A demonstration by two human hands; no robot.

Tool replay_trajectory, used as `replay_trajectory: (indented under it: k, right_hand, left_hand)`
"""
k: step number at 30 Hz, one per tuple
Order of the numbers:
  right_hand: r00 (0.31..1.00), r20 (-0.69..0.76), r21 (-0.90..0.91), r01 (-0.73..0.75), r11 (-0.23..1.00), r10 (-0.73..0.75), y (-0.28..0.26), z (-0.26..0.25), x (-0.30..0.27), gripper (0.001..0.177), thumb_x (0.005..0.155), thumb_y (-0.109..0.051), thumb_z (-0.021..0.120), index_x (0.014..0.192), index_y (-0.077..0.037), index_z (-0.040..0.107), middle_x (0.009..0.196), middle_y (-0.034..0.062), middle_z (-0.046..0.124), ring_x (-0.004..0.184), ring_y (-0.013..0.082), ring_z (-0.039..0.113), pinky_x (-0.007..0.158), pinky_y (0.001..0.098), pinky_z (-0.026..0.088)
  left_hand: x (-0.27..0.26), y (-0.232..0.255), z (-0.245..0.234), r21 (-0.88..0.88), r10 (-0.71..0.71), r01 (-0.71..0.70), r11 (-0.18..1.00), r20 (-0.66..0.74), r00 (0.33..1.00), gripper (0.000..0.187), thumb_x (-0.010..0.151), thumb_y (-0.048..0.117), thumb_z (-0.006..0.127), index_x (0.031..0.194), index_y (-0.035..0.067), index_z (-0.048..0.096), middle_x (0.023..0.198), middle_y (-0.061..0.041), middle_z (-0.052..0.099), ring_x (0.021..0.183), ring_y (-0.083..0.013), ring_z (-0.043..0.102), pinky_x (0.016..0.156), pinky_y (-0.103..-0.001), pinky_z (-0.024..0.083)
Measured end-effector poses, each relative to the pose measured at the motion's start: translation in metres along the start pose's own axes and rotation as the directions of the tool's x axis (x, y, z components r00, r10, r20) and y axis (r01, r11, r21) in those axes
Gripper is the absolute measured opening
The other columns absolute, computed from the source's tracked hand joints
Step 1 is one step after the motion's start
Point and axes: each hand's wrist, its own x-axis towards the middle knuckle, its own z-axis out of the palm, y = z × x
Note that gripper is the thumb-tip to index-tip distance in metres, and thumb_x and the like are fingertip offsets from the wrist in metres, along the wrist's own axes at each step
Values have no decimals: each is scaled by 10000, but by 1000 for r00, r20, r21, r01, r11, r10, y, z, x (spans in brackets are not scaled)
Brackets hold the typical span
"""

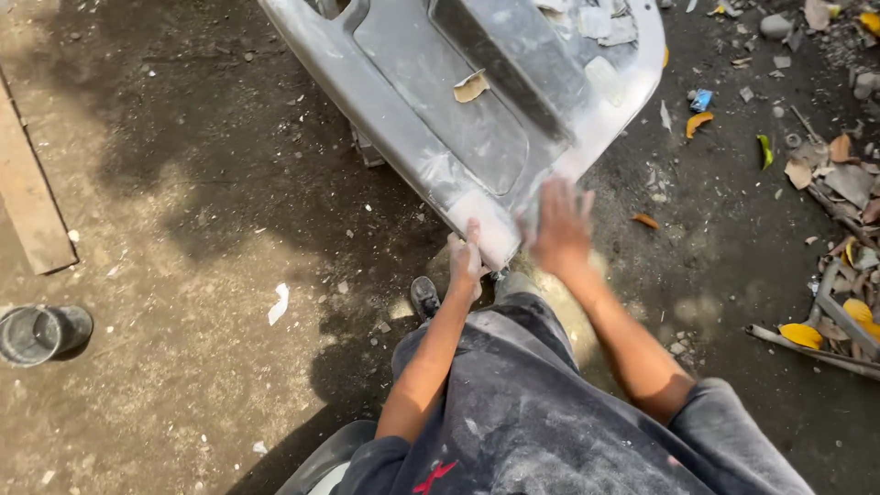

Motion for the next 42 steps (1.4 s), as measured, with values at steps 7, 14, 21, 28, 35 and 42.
replay_trajectory:
  k: [7, 14, 21, 28, 35, 42]
  right_hand:
    - [962, 263, -117, -44, 992, 74, 9, -41, 6, 807, 1032, -614, 263, 1628, -94, 100, 1702, 89, 126, 1588, 247, 90, 1251, 604, -39]
    - [959, 283, -108, 53, 993, -21, -7, -56, 4, 839, 1007, -616, 231, 1613, -55, 80, 1694, 142, 70, 1567, 256, 55, 1234, 582, -20]
    - [973, 38, 33, 227, 973, -228, -25, 8, -43, 858, 1004, -606, 294, 1578, 9, 127, 1649, 220, 105, 1512, 371, 55, 1186, 602, 34]
    - [900, 397, -72, -165, 984, 180, -20, -48, -6, 695, 1100, -534, 307, 1640, -97, 288, 1663, 38, 371, 1617, 197, 247, 1374, 580, 49]
    - [971, 29, 191, 228, 955, -238, 47, 15, 2, 802, 992, -305, 600, 1656, -67, 218, 1722, 153, 170, 1592, 373, 80, 1252, 625, 56]
    - [985, 43, 109, 160, 981, -166, 18, -4, -8, 1040, 710, -99, 746, 1607, -92, 220, 1702, 131, 214, 1591, 377, 116, 1291, 581, 95]
  left_hand:
    - [10, -19, -5, -17, 46, -45, 999, 75, 996, 810, 965, 591, 497, 1518, 89, 182, 1466, -261, 475, 1265, -380, 596, 1019, -626, 500]
    - [5, -1, 3, -9, 67, -67, 998, 26, 997, 748, 950, 602, 495, 1442, 83, 276, 1403, -219, 503, 1236, -356, 596, 989, -620, 510]
    - [4, 7, -2, -48, 140, -141, 989, -10, 990, 715, 970, 558, 504, 1443, 67, 288, 1320, -230, 569, 1125, -332, 674, 888, -518, 607]
    - [16, -2, -12, 60, 160, -156, 986, -69, 985, 692, 999, 535, 489, 1436, 26, 318, 1305, -217, 575, 1123, -305, 663, 884, -443, 579]
    - [49, -18, -20, 65, 322, -315, 947, -156, 934, 754, 1023, 591, 457, 1431, -29, 323, 1325, -233, 521, 1210, -306, 552, 1002, -441, 468]
    - [29, -15, -22, 23, 259, -259, 966, -137, 956, 791, 978, 644, 433, 1407, -17, 362, 1290, -235, 540, 1198, -311, 573, 1027, -454, 476]
